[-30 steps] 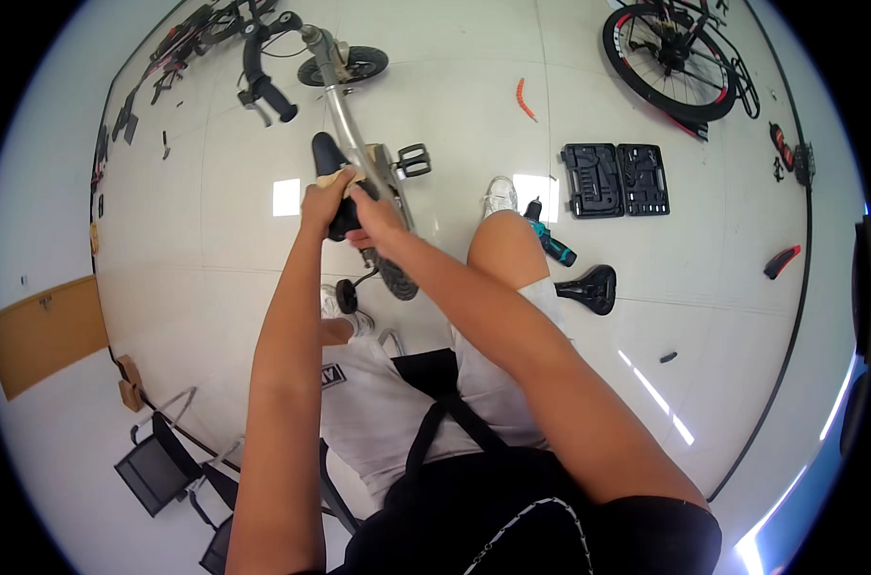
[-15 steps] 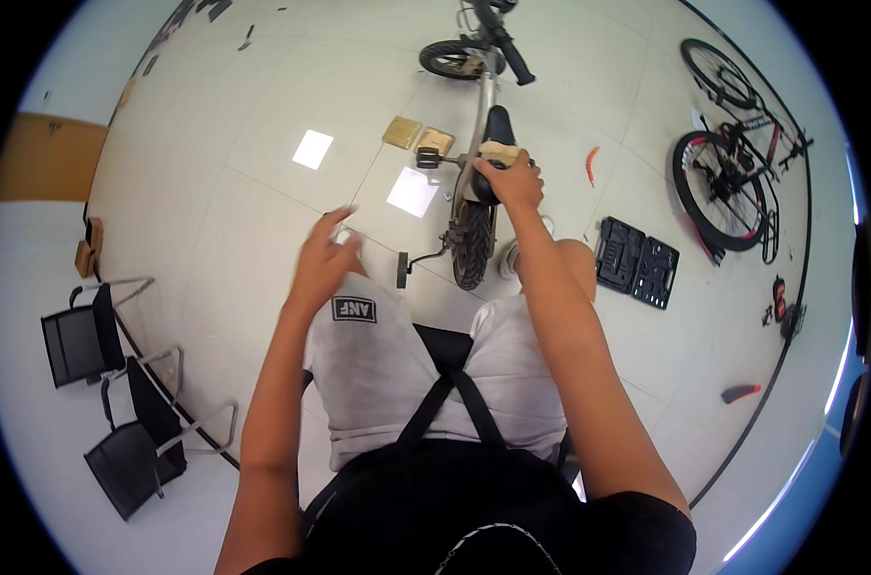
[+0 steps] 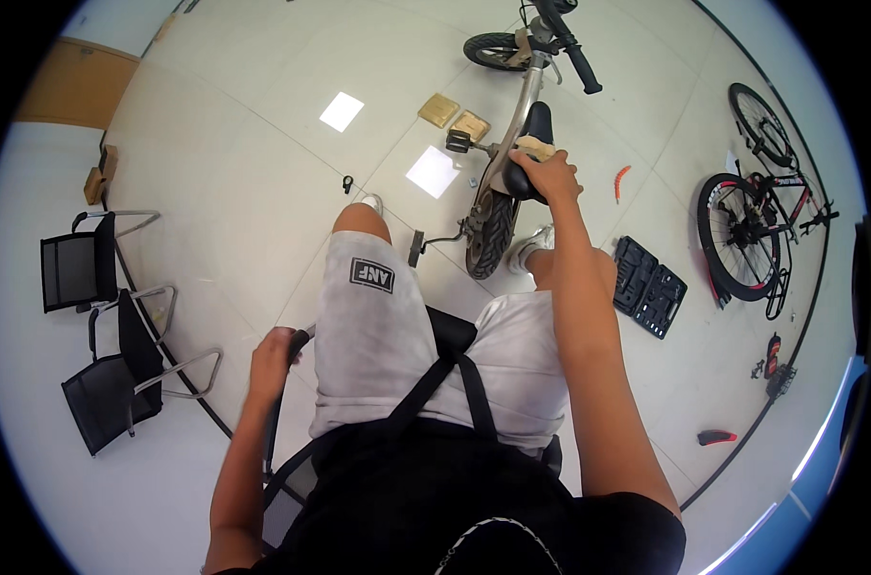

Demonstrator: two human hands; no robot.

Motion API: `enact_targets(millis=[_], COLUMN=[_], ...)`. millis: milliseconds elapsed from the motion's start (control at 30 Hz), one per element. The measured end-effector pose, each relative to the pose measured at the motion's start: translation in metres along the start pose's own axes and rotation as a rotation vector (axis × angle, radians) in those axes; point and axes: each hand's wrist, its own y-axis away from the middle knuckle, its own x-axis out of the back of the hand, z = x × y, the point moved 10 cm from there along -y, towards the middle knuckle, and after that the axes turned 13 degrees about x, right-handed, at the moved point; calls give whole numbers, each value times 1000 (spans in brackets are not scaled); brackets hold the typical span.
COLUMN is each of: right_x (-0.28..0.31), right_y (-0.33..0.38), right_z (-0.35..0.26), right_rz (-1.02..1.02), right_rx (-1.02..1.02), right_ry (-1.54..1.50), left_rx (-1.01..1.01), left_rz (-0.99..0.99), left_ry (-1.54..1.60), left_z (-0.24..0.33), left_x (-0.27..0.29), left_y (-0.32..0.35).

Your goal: The person assembles a bicycle by attaching the handlebar to the frame, tightening bolts with a cordless drill, and adjusting the seat post. The person uses a cordless drill and hand tools to secure components and align the handlebar.

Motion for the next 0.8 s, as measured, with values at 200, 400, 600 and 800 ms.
enact_targets(millis=[200,400,600,800], right_x=[3,3,5,0], right_y=[-5,4,-2,-9], right_z=[2,-5,0,10], right_rz=[83,130,156,144], right_rx=[1,-1,15,57], right_ry=[-130,-120,-93,-150], left_rx=[-200,-308,-294,-261], left_rz=[330,385,315,330], left_ry=[-188,-161,-133,-144], left_z=[18,1,7,24], left_x=[12,16,7,13], left_y=[17,5,9,20])
